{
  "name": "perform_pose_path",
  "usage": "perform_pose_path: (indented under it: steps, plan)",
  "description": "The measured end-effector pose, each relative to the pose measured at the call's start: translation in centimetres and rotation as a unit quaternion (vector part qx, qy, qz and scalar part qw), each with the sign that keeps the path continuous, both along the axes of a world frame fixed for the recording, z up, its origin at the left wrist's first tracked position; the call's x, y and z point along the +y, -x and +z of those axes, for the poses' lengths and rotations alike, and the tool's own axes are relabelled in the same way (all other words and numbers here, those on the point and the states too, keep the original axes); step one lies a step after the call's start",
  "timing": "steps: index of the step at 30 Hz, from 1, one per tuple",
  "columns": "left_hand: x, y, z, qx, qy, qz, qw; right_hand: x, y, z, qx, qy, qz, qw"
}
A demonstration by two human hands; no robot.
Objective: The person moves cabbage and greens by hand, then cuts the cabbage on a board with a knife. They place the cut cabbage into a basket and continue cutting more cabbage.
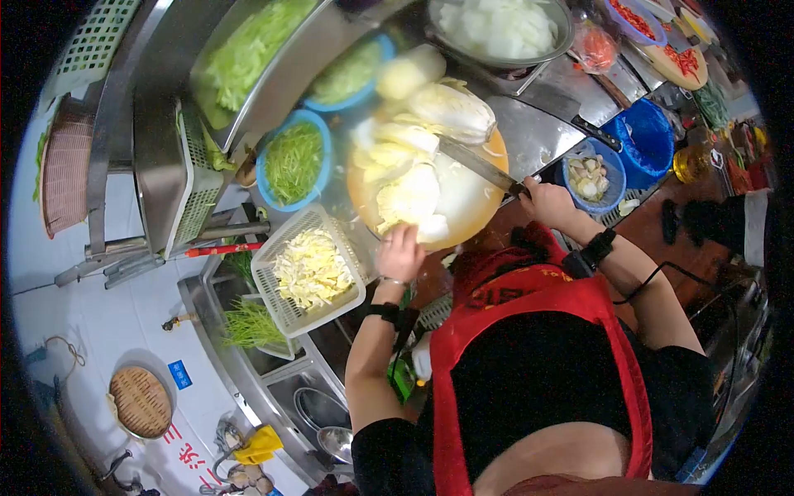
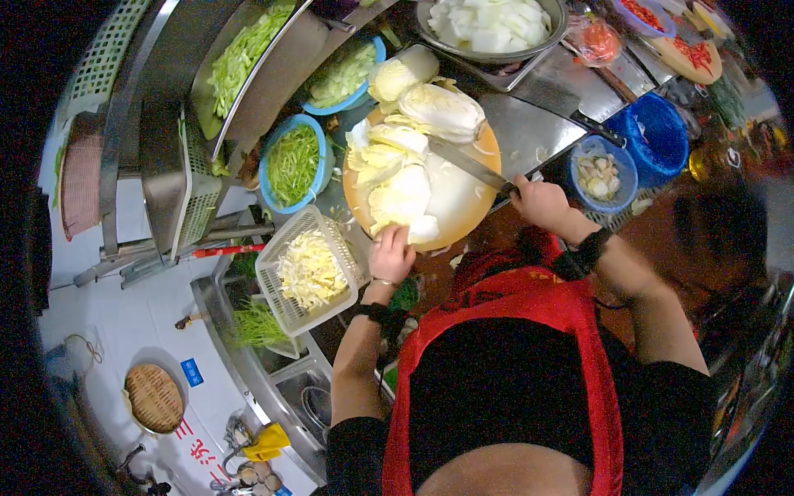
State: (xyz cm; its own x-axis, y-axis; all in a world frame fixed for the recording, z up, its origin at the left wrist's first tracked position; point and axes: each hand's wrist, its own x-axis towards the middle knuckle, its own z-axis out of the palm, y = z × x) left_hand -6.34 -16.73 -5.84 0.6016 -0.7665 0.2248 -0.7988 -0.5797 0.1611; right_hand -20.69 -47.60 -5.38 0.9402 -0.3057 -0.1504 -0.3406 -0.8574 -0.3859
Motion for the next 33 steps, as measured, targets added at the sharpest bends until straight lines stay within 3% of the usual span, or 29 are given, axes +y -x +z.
perform_pose_path:
  steps: [2, 8, 11, 15, 17, 22, 24, 26, 30, 31, 33]
  plan:
    - [-0.1, -0.1, 0.4, -0.02, 0.03, -0.043, 0.998, 0.0, -0.1, 0.2, 0.011, -0.001, 0.004, 1.0]
    - [0.2, -2.7, 0.3, -0.061, -0.037, -0.119, 0.99, -0.1, -0.3, 0.4, 0.025, 0.008, 0.013, 1.0]
    - [-1.5, -4.4, 2.2, -0.033, 0.026, -0.03, 0.999, -0.1, -0.2, 0.1, 0.023, 0.013, 0.011, 1.0]
    - [-3.5, -8.0, 2.5, -0.005, -0.023, 0.002, 1.0, 0.0, -0.3, 0.7, 0.017, 0.023, 0.008, 1.0]
    - [-4.8, -9.4, 2.4, 0.06, 0.013, 0.081, 0.995, 0.1, -0.3, 0.6, 0.019, 0.023, 0.006, 1.0]
    - [-7.5, -11.7, 3.5, -0.025, -0.072, -0.032, 0.997, 0.2, -0.1, 0.0, 0.025, 0.007, 0.006, 1.0]
    - [-8.9, -13.0, 3.9, -0.046, -0.136, 0.005, 0.99, 0.5, -0.2, -0.3, 0.034, 0.006, -0.002, 0.999]
    - [-10.4, -13.4, 5.8, 0.039, -0.217, 0.037, 0.975, 0.7, -0.2, 1.1, 0.058, 0.006, -0.006, 0.998]
    - [-11.1, -13.8, 5.5, 0.095, -0.208, 0.073, 0.971, 1.0, -0.4, 2.6, 0.131, -0.056, -0.037, 0.989]
    - [-11.0, -13.9, 5.1, 0.09, -0.206, 0.086, 0.971, 1.0, 0.0, 0.5, 0.047, -0.029, -0.038, 0.998]
    - [-10.7, -14.0, 5.1, 0.087, -0.2, 0.079, 0.973, 1.1, 0.0, 1.9, 0.072, -0.049, -0.038, 0.995]
